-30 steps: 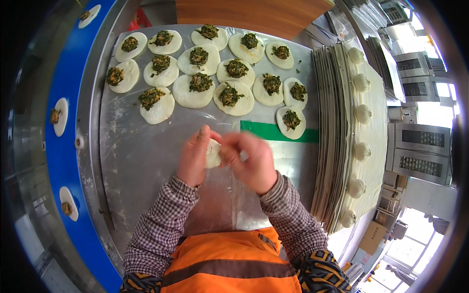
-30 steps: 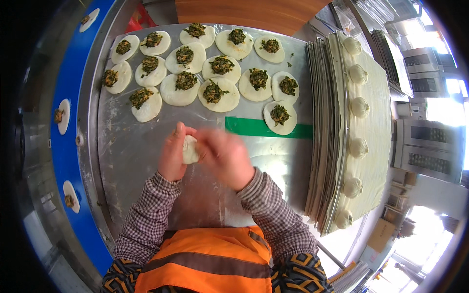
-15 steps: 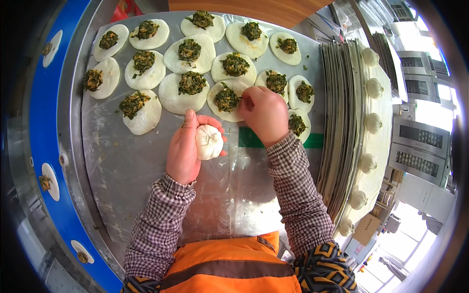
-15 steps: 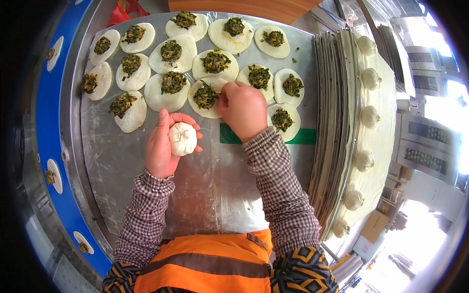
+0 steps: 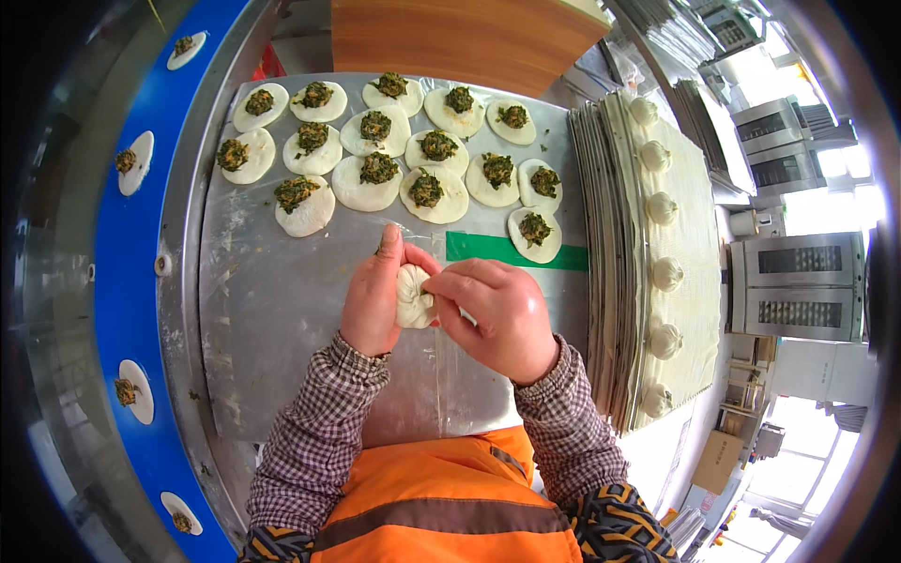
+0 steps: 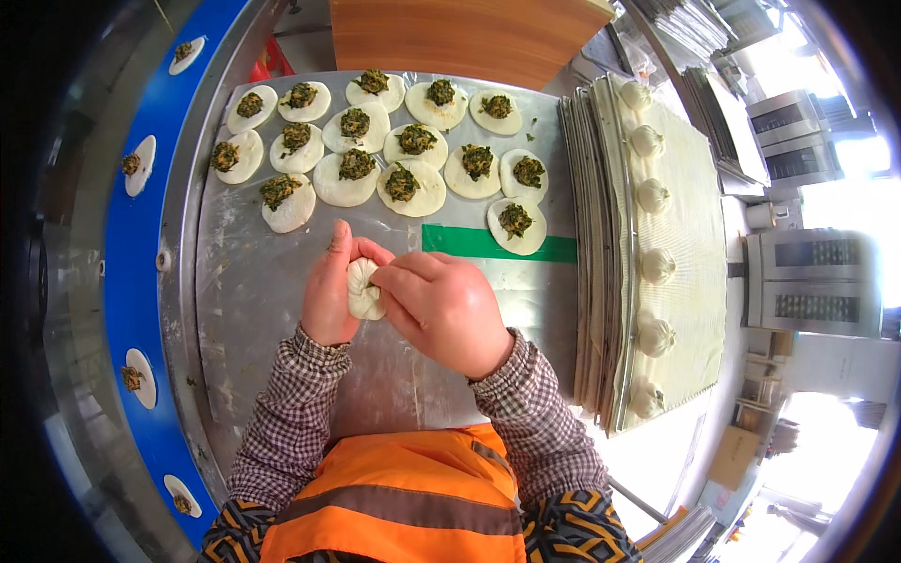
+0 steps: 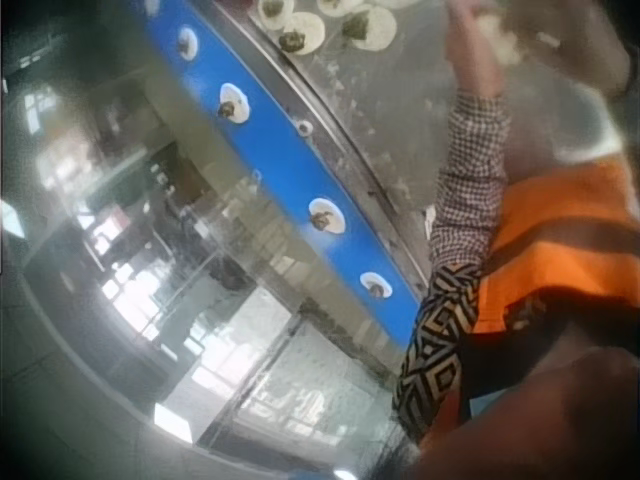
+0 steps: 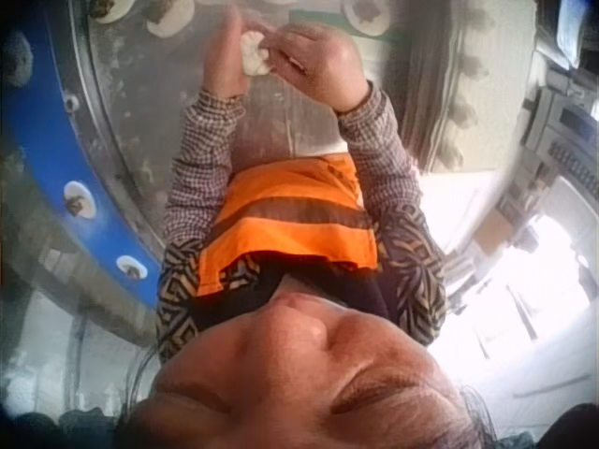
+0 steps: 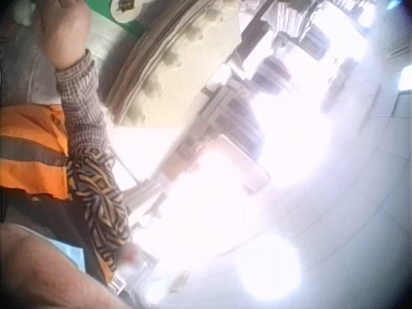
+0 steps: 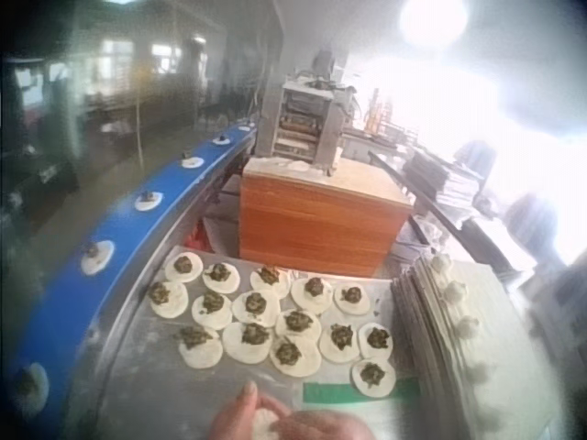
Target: The person repeatedly picks up round dough discs with green filling from a blue conveyor belt, pleats the edges to seal them into dumplings, and places the finished dumplings onto a stack of trays. The process continues throughout the clip.
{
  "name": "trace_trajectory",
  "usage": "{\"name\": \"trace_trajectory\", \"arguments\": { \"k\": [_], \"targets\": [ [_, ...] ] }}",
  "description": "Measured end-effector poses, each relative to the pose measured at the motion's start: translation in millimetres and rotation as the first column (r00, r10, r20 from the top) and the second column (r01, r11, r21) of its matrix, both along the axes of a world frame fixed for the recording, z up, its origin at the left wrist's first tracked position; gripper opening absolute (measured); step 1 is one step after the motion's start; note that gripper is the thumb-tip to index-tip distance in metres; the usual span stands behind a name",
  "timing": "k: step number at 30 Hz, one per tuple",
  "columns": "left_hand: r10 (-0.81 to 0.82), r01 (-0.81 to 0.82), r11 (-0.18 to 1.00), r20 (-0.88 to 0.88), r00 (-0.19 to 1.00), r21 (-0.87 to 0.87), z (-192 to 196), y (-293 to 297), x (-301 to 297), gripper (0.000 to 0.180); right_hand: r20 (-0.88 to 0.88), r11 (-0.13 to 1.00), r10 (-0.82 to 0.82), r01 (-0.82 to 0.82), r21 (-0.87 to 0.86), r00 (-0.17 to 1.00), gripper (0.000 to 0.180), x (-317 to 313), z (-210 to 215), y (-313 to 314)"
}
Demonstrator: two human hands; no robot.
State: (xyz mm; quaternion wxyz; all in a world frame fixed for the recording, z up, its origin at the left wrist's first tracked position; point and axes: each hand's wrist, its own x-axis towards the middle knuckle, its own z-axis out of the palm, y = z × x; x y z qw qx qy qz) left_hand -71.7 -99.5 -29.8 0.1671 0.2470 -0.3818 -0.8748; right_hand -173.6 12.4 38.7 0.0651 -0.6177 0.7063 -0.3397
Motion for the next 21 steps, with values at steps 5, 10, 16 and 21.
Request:
{"name": "trace_trajectory", "arguments": {
  "k": [5,10,16,21],
  "targets": [
    [-0.008,0.008,1.0,-0.035,0.999,-0.009,10,16,22,0.062,-0.17,0.992,0.061,-0.078,-0.099,0.984,0.02,25,10,16],
    [-0.112,0.122,0.991,-0.168,0.979,0.049,24,29,38,0.061,0.097,0.998,-0.052,0.055,-0.027,0.994,0.044,43,23,46],
    [-0.16,0.157,0.987,-0.252,0.954,-0.031,64,78,14,0.069,0.149,0.983,-0.169,0.155,0.102,0.974,0.063,51,53,84],
    [-0.169,0.139,0.983,-0.308,0.936,-0.116,57,82,-28,0.068,0.119,0.975,-0.219,0.22,0.003,0.969,0.054,-32,91,156]
  ]
}}
